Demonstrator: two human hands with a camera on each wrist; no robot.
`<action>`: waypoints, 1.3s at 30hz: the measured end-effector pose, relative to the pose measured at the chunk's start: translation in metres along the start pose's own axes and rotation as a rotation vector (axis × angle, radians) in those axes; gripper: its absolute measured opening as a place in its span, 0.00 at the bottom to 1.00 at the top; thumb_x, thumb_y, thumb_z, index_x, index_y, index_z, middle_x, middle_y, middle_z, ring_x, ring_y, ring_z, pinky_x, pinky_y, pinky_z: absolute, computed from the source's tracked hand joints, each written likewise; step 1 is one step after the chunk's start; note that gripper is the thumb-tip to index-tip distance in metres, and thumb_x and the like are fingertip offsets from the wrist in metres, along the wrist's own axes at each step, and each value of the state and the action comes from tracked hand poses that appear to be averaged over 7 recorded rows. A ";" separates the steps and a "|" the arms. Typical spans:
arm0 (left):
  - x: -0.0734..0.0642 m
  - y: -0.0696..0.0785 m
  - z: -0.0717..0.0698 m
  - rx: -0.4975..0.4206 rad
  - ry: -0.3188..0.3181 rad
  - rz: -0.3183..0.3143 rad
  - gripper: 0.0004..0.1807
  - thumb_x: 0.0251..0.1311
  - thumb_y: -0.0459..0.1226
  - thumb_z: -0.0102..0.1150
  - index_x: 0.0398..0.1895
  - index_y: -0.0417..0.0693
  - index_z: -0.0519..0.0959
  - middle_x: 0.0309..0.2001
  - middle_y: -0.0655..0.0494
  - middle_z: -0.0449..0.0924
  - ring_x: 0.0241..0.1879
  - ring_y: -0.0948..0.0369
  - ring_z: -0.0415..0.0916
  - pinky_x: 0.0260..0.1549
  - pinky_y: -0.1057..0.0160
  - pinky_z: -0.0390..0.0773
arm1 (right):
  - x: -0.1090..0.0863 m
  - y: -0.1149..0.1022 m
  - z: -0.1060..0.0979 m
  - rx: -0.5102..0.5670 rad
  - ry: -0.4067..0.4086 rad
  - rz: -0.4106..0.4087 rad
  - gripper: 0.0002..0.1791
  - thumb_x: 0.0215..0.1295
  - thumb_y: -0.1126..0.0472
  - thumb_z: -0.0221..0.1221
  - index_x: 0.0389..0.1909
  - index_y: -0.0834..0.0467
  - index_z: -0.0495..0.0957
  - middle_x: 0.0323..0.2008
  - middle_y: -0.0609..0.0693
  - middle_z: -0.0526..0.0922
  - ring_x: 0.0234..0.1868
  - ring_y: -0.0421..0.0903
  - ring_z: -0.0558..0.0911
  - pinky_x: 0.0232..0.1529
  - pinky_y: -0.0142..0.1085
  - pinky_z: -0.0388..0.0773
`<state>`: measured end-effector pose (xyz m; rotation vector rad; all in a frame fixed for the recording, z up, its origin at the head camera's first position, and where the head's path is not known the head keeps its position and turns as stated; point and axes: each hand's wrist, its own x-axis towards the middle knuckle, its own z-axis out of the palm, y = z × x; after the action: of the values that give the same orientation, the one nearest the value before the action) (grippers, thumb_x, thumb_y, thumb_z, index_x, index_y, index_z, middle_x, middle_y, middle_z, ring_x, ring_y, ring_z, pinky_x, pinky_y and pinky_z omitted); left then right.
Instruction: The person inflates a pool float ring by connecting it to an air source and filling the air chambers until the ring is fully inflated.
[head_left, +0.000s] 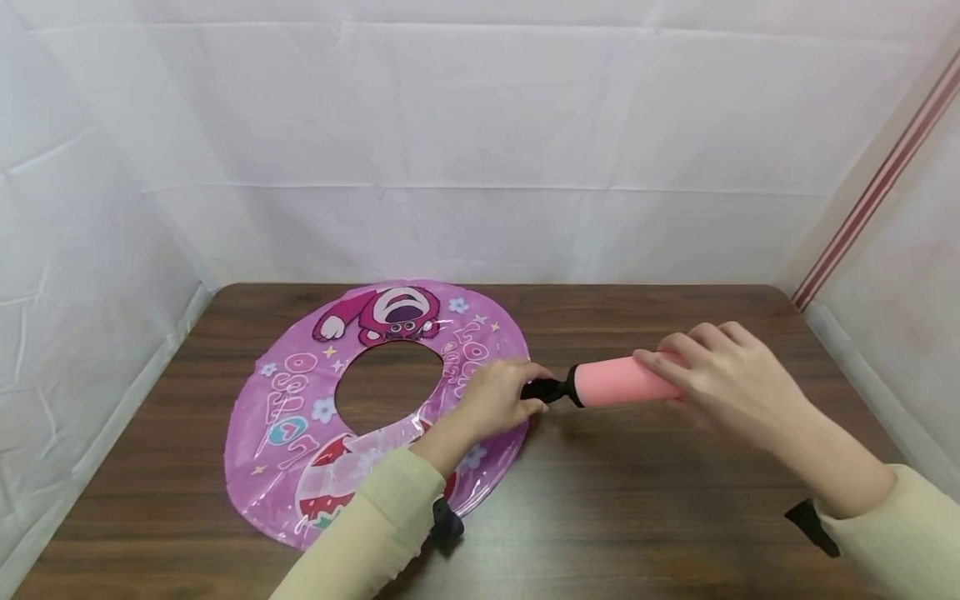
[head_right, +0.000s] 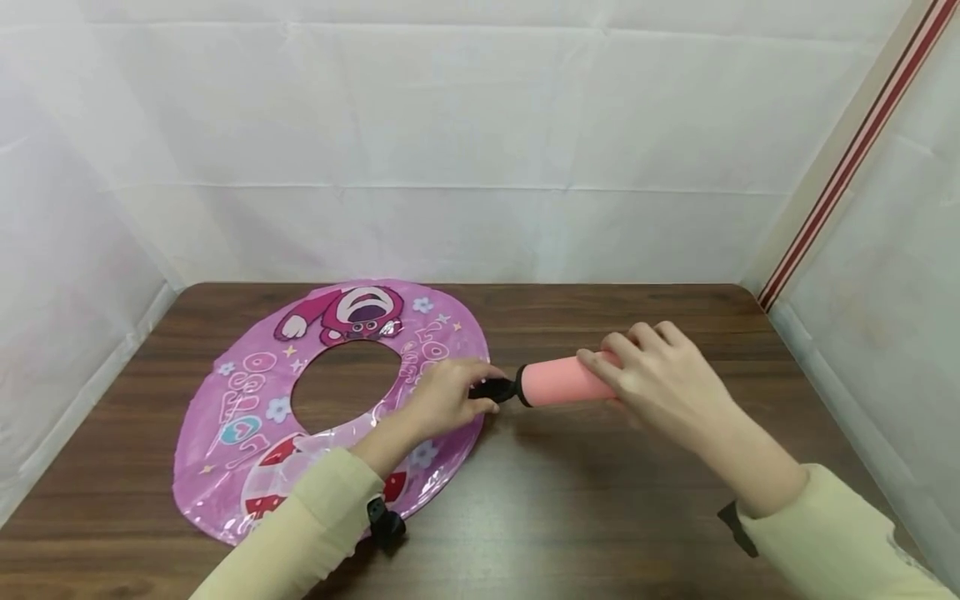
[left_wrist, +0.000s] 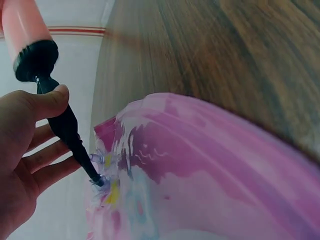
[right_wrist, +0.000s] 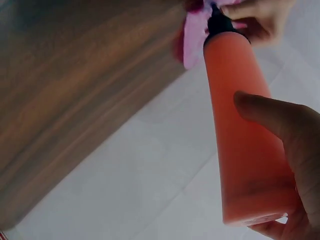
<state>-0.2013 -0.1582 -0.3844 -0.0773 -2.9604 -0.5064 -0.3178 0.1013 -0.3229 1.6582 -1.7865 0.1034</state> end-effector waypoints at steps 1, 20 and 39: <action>0.001 0.000 -0.001 0.003 -0.011 0.002 0.22 0.48 0.42 0.68 0.49 0.52 0.78 0.44 0.55 0.82 0.43 0.59 0.79 0.43 0.59 0.77 | 0.000 -0.002 0.002 -0.002 -0.003 0.002 0.35 0.27 0.51 0.75 0.46 0.54 0.80 0.34 0.53 0.80 0.32 0.55 0.77 0.30 0.47 0.73; 0.001 -0.011 -0.003 -0.042 -0.037 -0.028 0.21 0.47 0.44 0.68 0.47 0.54 0.80 0.41 0.57 0.83 0.39 0.61 0.78 0.41 0.61 0.75 | -0.044 0.055 -0.053 0.086 0.075 0.190 0.31 0.62 0.33 0.39 0.43 0.51 0.81 0.33 0.50 0.81 0.33 0.57 0.76 0.35 0.51 0.69; 0.004 -0.013 0.004 -0.057 0.005 0.003 0.19 0.45 0.42 0.70 0.43 0.54 0.82 0.36 0.58 0.84 0.33 0.64 0.78 0.35 0.65 0.75 | -0.005 0.003 0.006 0.058 -0.003 0.034 0.34 0.31 0.56 0.72 0.49 0.54 0.78 0.36 0.51 0.81 0.36 0.54 0.77 0.35 0.47 0.72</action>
<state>-0.2069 -0.1692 -0.3914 -0.0860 -2.9403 -0.5894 -0.3232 0.1034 -0.3292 1.6690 -1.8305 0.1689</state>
